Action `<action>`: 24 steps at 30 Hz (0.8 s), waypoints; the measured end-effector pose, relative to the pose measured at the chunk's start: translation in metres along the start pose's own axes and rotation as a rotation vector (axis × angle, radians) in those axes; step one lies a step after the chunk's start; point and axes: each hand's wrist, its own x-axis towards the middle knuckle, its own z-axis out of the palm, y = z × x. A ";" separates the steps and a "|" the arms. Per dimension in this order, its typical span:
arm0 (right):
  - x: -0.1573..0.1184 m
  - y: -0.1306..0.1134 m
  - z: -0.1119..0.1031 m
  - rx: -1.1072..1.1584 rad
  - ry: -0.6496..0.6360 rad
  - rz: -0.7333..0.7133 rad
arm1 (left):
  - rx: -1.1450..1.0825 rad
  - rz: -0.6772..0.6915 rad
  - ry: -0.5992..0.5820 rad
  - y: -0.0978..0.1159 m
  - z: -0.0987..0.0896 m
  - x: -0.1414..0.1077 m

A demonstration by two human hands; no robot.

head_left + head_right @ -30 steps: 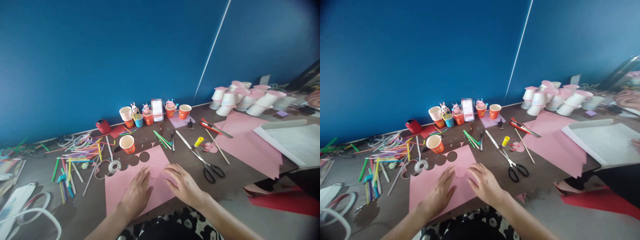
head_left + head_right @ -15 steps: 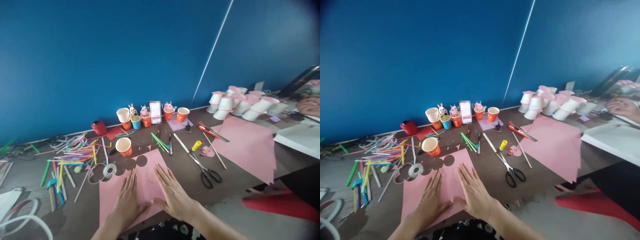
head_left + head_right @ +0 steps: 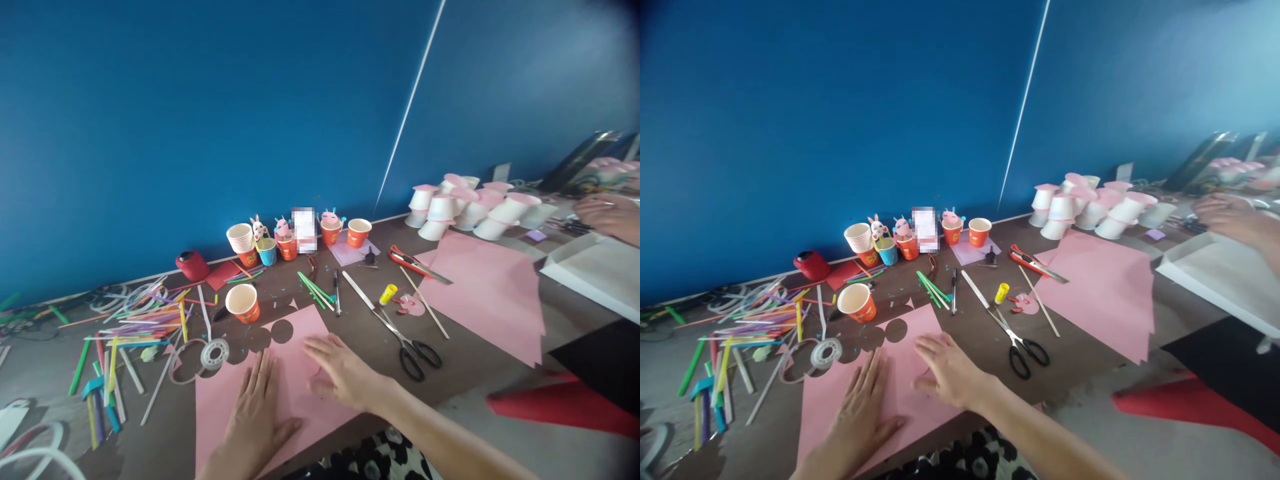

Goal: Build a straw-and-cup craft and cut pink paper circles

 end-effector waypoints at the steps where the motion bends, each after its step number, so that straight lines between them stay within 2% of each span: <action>1: 0.002 0.007 -0.003 0.000 0.089 0.058 | -0.002 -0.010 0.000 0.001 0.000 0.000; 3: 0.008 0.023 -0.011 -0.058 0.274 0.201 | -0.005 -0.021 0.002 0.002 0.000 0.001; 4: 0.013 0.030 -0.015 -0.108 0.318 0.262 | -0.005 -0.021 0.000 0.002 0.000 0.001; 6: 0.023 0.043 -0.018 -0.193 0.301 0.345 | 0.002 -0.015 0.005 0.003 -0.001 0.001; 9: 0.043 0.050 -0.014 -0.228 0.196 0.369 | 0.011 -0.015 0.031 0.004 -0.005 0.002; 15: 0.070 0.032 0.000 -0.208 0.166 0.301 | 0.019 -0.015 0.051 0.005 -0.007 0.002; 19: 0.056 0.022 -0.004 -0.190 0.197 0.249 | 0.033 -0.015 0.056 0.003 -0.002 0.002; 24: 0.012 0.036 -0.007 -0.242 0.155 0.309 | 0.053 0.006 0.062 0.001 0.000 0.002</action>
